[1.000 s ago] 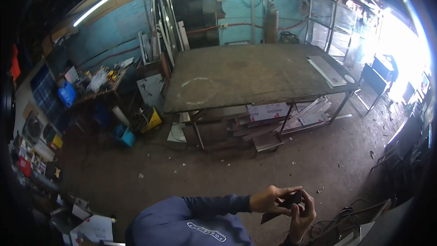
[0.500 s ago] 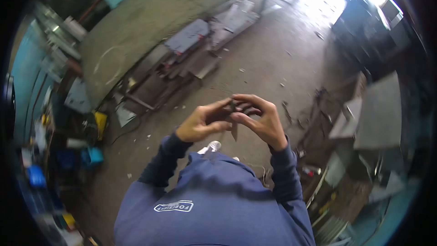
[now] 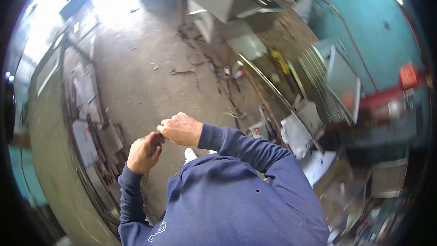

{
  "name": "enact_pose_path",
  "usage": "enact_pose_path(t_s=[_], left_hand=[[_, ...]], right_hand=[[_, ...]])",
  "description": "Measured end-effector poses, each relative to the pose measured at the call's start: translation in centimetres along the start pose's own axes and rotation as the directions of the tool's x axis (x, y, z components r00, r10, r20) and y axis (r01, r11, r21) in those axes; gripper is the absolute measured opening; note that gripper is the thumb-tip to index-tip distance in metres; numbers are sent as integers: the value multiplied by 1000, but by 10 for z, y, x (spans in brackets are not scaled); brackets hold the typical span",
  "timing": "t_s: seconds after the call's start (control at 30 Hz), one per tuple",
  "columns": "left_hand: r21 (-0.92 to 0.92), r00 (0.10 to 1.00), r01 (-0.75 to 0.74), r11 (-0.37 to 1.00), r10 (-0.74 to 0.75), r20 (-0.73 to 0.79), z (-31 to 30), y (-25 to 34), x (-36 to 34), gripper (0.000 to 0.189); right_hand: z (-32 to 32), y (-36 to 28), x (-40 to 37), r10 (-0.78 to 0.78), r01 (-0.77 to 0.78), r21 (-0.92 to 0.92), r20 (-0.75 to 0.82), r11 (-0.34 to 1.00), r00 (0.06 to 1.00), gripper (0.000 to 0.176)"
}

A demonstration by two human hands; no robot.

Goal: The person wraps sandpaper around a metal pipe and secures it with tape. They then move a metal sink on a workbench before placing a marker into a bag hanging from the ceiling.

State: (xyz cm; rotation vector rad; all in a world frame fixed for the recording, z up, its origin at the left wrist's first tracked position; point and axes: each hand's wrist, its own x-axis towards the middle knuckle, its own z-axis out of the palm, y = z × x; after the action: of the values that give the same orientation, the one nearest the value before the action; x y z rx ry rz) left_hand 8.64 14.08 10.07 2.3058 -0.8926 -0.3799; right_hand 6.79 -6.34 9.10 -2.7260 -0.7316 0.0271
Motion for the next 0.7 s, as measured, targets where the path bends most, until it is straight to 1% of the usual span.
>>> enact_pose_path(t_s=[0.03,0.07,0.1,0.13,0.2,0.27,0.33,0.4,0.43,0.47,0.53,0.57,0.6,0.63,0.67,0.7], left_hand=[[-71,984,-123,990,131,123,4,4,10,24],[-154,938,-227,962,258,232,6,7,19,19],[-256,889,-243,936,321,326,15,8,31,22],[-340,805,-268,902,403,436,14,19,42,23],[-482,591,-222,848,510,625,23,40,67,25],[-610,412,-244,754,650,639,36,64,96,25],[-735,268,-211,644,762,590,63,79,122,25],[-666,112,-123,736,677,728,84,104,151,25],[-641,80,-101,761,649,757,96,115,159,27],[-635,58,-110,765,643,764,106,124,166,27],[-525,27,21,851,524,851,124,148,175,34],[-516,-9,36,856,516,856,129,160,179,36],[-509,-24,26,860,510,860,138,171,185,36],[-457,-34,-37,889,456,890,147,182,192,35],[-402,-37,-101,910,400,916,155,192,198,35],[-396,-45,-115,911,394,918,164,201,201,35]], right_hand=[[2,7,-19,-25,25,111,1,993,1000,20],[2,11,-36,-58,58,221,-7,973,998,22],[-11,10,-52,-10,-15,291,83,957,996,28],[-31,5,-69,49,-94,414,119,905,992,27],[-46,9,-105,35,-110,577,139,809,990,27],[-56,22,-136,16,-129,773,152,621,988,26],[-67,33,-169,131,-281,822,250,495,959,29],[-66,50,-200,201,-332,835,269,438,942,33],[-59,55,-215,241,-345,866,271,361,932,36],[-60,61,-229,261,-337,871,254,358,931,36],[-61,68,-257,308,-374,868,276,326,910,33],[-60,70,-269,326,-370,871,264,324,908,33],[-57,73,-282,371,-354,871,223,339,902,31],[-54,77,-293,411,-339,870,179,357,894,28],[-53,79,-302,420,-331,872,165,361,892,28],[-52,79,-310,583,-423,751,63,507,810,25]])
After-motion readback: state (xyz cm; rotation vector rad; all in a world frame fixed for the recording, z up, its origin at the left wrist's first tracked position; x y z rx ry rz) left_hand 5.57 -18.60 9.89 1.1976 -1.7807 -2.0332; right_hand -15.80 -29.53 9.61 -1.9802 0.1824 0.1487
